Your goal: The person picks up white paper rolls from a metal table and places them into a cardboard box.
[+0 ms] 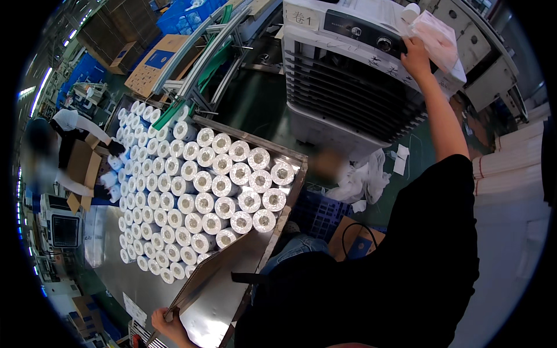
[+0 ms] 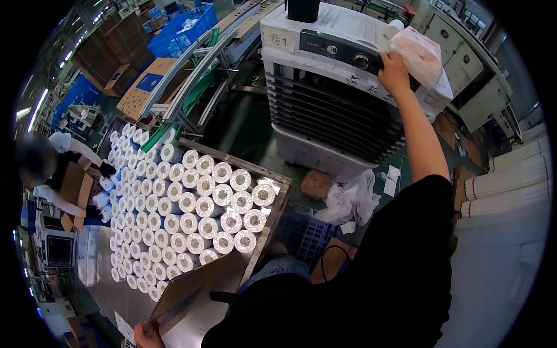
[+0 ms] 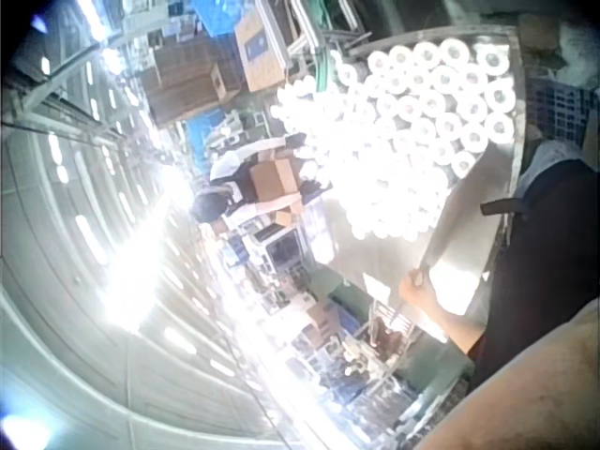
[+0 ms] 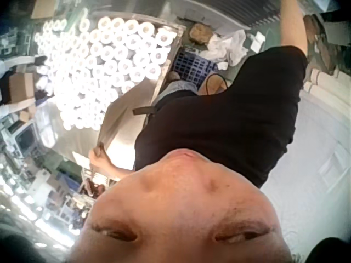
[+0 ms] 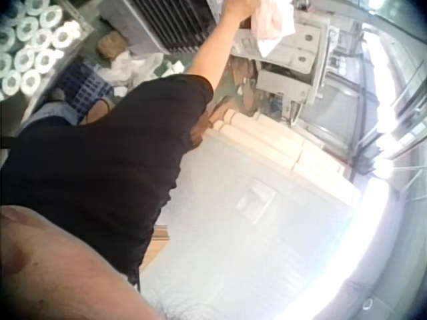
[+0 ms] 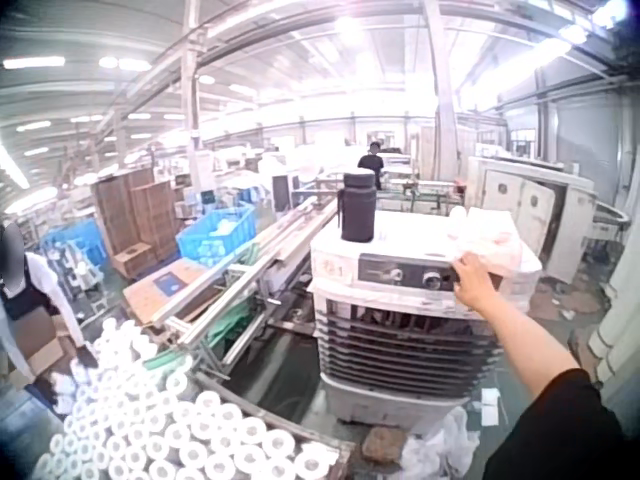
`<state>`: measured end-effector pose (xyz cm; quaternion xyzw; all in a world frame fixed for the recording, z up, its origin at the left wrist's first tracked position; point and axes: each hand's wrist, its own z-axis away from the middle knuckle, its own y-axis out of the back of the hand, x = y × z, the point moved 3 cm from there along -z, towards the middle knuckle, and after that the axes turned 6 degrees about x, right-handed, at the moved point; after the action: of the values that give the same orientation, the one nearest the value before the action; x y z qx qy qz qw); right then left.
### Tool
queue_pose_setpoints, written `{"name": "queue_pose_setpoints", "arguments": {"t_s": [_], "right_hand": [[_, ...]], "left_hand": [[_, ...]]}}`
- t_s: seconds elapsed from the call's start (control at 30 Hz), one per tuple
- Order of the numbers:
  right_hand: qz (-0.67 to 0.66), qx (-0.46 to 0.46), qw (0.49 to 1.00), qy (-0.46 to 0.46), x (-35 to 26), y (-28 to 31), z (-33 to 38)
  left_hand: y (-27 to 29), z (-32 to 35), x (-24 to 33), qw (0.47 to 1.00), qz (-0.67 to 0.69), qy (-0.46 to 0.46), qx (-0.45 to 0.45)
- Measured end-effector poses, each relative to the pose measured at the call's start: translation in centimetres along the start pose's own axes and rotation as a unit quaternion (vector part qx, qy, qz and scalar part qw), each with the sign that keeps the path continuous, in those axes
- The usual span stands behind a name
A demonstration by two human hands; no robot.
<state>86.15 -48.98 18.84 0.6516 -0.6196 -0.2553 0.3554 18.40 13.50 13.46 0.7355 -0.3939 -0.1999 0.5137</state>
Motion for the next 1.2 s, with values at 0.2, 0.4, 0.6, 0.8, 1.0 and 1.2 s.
{"name": "queue_pose_setpoints", "arguments": {"t_s": [0.2,0.4,0.6,0.8,1.0,1.2], "right_hand": [[0.068,-0.034,0.997,0.001,2.7,-2.0,-0.1],[-0.047,-0.144,0.988,0.001,3.8,-0.4,-1.4],[-0.019,-0.141,0.989,0.037,4.6,-0.6,-1.9],[0.036,-0.183,0.980,0.063,4.4,-0.4,-2.6],[0.030,-0.165,0.985,0.048,3.8,-0.2,-2.5],[0.036,-0.173,0.983,0.043,4.5,0.0,-2.8]], "left_hand": [[0.1,-0.9,0.7,1.000,0.018,-0.010,-0.007],[0.7,-0.5,1.5,1.000,0.020,0.015,-0.011],[0.5,-0.5,1.7,1.000,0.011,0.012,-0.004],[0.1,-0.6,1.4,1.000,-0.001,-0.003,0.011],[0.2,-0.3,0.9,1.000,0.001,0.011,0.001],[0.3,-1.0,1.6,1.000,0.015,0.002,0.005]]}}
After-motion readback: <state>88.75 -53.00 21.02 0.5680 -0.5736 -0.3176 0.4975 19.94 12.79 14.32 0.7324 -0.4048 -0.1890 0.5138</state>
